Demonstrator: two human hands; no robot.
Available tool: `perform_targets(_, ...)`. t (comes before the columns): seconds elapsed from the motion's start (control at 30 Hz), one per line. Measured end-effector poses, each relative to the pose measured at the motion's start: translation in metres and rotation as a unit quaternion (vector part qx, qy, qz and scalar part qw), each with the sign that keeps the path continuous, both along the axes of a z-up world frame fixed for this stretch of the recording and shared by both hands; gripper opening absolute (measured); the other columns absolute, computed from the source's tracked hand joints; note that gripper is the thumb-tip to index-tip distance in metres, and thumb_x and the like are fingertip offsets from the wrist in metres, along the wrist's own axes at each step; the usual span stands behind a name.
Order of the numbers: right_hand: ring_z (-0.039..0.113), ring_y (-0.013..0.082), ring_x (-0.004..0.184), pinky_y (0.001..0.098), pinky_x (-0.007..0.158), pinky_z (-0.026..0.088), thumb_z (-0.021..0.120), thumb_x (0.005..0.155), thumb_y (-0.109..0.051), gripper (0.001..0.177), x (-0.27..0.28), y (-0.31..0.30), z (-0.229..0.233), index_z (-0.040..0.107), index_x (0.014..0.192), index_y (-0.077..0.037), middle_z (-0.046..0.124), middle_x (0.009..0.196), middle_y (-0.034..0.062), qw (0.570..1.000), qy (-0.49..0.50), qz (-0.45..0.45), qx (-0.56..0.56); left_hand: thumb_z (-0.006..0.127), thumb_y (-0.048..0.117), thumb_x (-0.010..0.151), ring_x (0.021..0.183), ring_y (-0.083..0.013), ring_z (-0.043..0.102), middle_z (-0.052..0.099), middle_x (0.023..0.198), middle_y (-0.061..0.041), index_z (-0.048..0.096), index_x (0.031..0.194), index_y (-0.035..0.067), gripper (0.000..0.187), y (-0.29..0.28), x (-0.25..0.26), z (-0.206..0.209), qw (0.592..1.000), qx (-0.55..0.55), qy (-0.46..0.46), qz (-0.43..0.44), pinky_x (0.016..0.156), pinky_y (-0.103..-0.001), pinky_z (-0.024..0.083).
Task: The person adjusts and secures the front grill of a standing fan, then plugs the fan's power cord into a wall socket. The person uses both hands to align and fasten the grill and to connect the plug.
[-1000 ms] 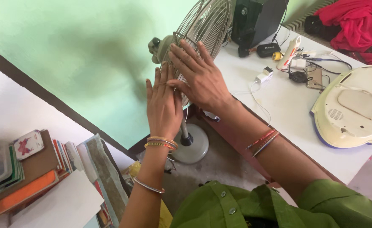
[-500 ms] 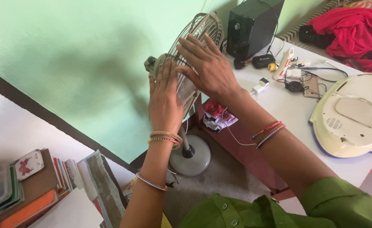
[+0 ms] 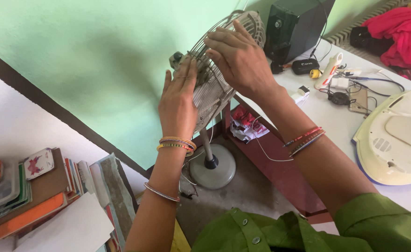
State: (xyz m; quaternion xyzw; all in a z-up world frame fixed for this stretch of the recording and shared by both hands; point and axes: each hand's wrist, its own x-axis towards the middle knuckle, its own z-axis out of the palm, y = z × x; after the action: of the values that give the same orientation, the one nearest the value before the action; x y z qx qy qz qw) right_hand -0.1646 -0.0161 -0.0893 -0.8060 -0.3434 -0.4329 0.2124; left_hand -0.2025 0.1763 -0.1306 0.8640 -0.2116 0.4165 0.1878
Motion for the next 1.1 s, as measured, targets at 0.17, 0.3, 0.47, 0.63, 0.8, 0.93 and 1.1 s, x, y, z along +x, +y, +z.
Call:
perform_targets(0.17,0.057,0.0334,0.136,0.0527,0.125,0.033,0.059,0.112,-0.021,0.031,-0.001,0.008,-0.004,0.067,0.135,-0.002,0.066,0.138,0.014,1.0,-0.002,0.012,0.006,0.053,-0.018,0.085,0.143,-0.0238,0.052,0.053,0.156,-0.003,0.054,0.15,0.014,0.072,0.014,-0.002,0.004,1.0,-0.024,-0.003,0.006,0.116,-0.036,0.047)
perform_targets(0.3,0.056,0.0328,0.138,0.0543,0.125,0.03,0.058,0.112,-0.019,0.031,0.004,0.001,-0.002,0.067,0.138,-0.006,0.066,0.141,0.0134,1.0,0.001,0.016,-0.011,0.053,-0.021,0.083,0.142,-0.0221,0.053,0.053,0.156,-0.001,0.053,0.151,0.017,0.079,0.021,-0.001,0.003,0.999,-0.037,0.01,-0.01,0.113,-0.034,0.05)
perform_targets(0.47,0.052,0.0326,0.14,0.0553,0.123,0.027,0.058,0.111,-0.022,0.032,0.005,-0.011,0.004,0.067,0.139,-0.009,0.064,0.143,0.0117,0.999,0.045,-0.027,0.001,0.054,-0.021,0.083,0.141,-0.0229,0.054,0.054,0.155,-0.002,0.053,0.152,0.018,0.079,0.029,0.003,0.001,0.999,-0.034,0.003,-0.03,0.112,-0.034,0.051)
perform_targets(0.63,0.049,0.0323,0.144,0.0532,0.125,0.027,0.055,0.114,-0.024,0.033,0.001,-0.007,0.003,0.064,0.142,-0.009,0.061,0.147,0.0132,0.997,0.067,-0.02,0.013,0.053,-0.023,0.082,0.141,-0.0246,0.054,0.056,0.153,-0.002,0.055,0.15,0.018,0.08,0.038,0.013,0.0,0.998,-0.04,-0.011,-0.043,0.113,-0.036,0.05)
perform_targets(0.8,0.047,0.0326,0.146,0.052,0.125,0.026,0.05,0.113,-0.028,0.039,-0.004,-0.003,0.004,0.061,0.145,-0.01,0.058,0.15,0.0137,0.995,0.095,-0.039,0.007,0.052,-0.022,0.085,0.142,-0.0263,0.053,0.055,0.154,-0.003,0.056,0.15,0.02,0.078,0.054,0.026,0.005,0.997,-0.042,-0.021,-0.054,0.117,-0.038,0.048)
perform_targets(0.93,0.043,0.0337,0.148,0.0515,0.125,0.023,0.044,0.113,-0.035,0.044,-0.003,-0.017,0.007,0.056,0.149,-0.011,0.054,0.153,0.0142,0.987,0.139,-0.074,0.028,0.051,-0.022,0.082,0.14,-0.0278,0.054,0.055,0.153,-0.004,0.056,0.149,0.021,0.08,0.062,0.03,0.005,0.994,-0.055,0.003,-0.094,0.116,-0.039,0.047)
perform_targets(1.1,0.042,0.0324,0.148,0.044,0.123,0.029,0.04,0.113,-0.04,0.05,0.007,-0.036,-0.001,0.053,0.15,-0.009,0.051,0.156,0.0153,0.977,0.183,-0.069,0.082,0.053,-0.017,0.091,0.136,-0.0276,0.059,0.06,0.147,-0.007,0.057,0.148,0.018,0.067,0.072,0.04,0.009,0.984,-0.082,0.021,-0.156,0.113,-0.038,0.051)
